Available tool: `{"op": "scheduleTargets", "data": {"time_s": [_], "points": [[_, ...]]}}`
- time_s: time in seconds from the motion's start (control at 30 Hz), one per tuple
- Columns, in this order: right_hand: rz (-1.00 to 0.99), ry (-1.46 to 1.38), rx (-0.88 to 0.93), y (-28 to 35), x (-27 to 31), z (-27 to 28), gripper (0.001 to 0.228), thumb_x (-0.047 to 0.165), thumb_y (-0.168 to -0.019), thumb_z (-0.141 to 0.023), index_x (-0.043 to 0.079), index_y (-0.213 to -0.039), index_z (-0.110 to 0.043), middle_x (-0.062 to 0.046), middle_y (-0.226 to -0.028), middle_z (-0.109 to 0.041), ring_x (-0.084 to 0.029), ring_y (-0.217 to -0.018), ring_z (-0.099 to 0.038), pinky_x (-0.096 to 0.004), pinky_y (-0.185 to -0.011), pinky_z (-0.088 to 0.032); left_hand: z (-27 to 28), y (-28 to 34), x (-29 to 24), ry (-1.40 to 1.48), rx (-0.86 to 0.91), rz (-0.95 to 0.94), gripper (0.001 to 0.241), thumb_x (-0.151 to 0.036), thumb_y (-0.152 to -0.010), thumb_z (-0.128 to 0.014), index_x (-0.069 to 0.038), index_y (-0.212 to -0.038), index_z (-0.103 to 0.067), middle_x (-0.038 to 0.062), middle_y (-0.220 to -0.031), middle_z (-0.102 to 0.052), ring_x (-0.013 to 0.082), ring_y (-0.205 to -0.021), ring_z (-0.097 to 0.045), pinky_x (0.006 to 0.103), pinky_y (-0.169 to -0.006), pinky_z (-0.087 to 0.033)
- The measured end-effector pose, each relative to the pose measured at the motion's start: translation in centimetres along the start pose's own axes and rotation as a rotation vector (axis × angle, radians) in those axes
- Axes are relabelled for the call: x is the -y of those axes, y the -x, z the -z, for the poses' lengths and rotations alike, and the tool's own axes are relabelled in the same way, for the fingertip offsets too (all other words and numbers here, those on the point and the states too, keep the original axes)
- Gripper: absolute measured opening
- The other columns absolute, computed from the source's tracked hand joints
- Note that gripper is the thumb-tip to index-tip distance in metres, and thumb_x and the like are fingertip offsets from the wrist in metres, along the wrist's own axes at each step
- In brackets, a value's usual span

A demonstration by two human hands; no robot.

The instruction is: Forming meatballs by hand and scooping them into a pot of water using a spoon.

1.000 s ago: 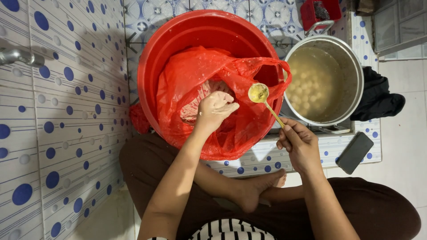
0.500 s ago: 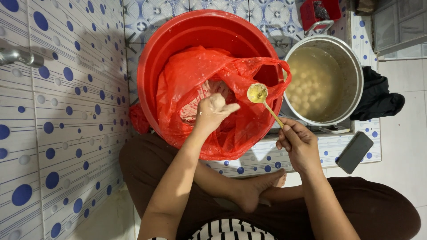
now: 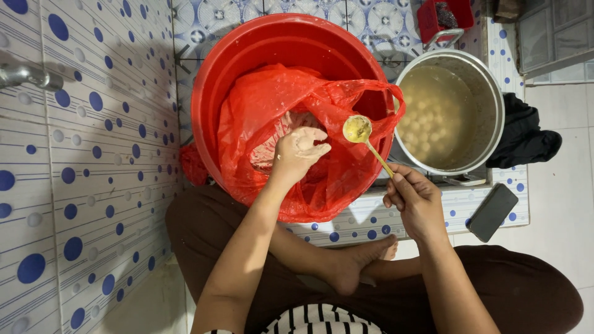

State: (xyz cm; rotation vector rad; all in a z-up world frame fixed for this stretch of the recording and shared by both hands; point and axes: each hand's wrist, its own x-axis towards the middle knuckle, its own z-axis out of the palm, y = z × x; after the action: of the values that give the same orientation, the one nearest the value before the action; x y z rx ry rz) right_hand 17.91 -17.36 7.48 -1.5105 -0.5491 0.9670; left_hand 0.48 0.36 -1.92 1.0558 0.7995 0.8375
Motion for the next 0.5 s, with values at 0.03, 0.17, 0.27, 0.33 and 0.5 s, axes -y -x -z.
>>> {"op": "scheduleTargets", "data": {"time_s": [0.03, 0.17, 0.27, 0.33, 0.5], "points": [[-0.001, 0.000, 0.000, 0.0, 0.0, 0.0, 0.028, -0.002, -0.104, -0.048, -0.012, -0.127, -0.060, -0.014, -0.071, -0.053, -0.006, -0.049, -0.036, -0.035, -0.052, -0.055, 0.2, -0.1, 0.3, -0.110, -0.019, 0.005, 0.028, -0.005, -0.073, -0.090, -0.001, -0.097, -0.076, 0.013, -0.079, -0.077, 0.0123, -0.068, -0.073, 0.0253, -0.066, -0.063], [0.000, -0.009, 0.004, 0.1, 0.1, -0.1, 0.028, -0.002, -0.103, -0.049, -0.012, -0.126, -0.061, -0.013, -0.071, -0.053, -0.006, -0.048, -0.036, -0.034, -0.052, -0.055, 0.7, -0.3, 0.6, -0.296, -0.069, 0.038, 0.023, -0.021, -0.073, -0.091, -0.013, -0.071, -0.069, 0.002, -0.057, -0.068, 0.0091, -0.051, -0.066, 0.0223, -0.053, -0.057], [-0.008, -0.021, 0.002, 0.2, 0.3, -0.4, 0.028, -0.001, -0.103, -0.049, -0.012, -0.126, -0.061, -0.012, -0.070, -0.052, -0.006, -0.048, -0.036, -0.033, -0.052, -0.055, 0.9, -1.1, 1.5, -0.303, -0.110, 0.005, 0.031, -0.017, -0.078, -0.084, -0.009, -0.060, -0.060, 0.005, -0.046, -0.059, 0.0113, -0.039, -0.058, 0.0236, -0.039, -0.049], [-0.004, -0.021, 0.002, 0.2, 0.3, -0.4, 0.028, -0.002, -0.103, -0.049, -0.012, -0.126, -0.061, -0.013, -0.070, -0.052, -0.007, -0.047, -0.036, -0.033, -0.052, -0.054, 0.9, -1.1, 2.9, -0.304, -0.122, -0.025, 0.034, -0.017, -0.075, -0.088, -0.007, -0.061, -0.059, 0.006, -0.048, -0.059, 0.0092, -0.046, -0.057, 0.0253, -0.044, -0.049], [0.015, -0.008, -0.003, 0.4, 0.6, -0.7, 0.027, -0.002, -0.103, -0.050, -0.012, -0.124, -0.062, -0.013, -0.070, -0.052, -0.006, -0.048, -0.037, -0.033, -0.052, -0.055, 1.0, -1.3, 3.5, -0.158, -0.054, -0.146, 0.039, -0.026, -0.071, -0.096, -0.007, -0.082, -0.064, 0.007, -0.069, -0.064, 0.0118, -0.068, -0.061, 0.0267, -0.066, -0.052]]}}
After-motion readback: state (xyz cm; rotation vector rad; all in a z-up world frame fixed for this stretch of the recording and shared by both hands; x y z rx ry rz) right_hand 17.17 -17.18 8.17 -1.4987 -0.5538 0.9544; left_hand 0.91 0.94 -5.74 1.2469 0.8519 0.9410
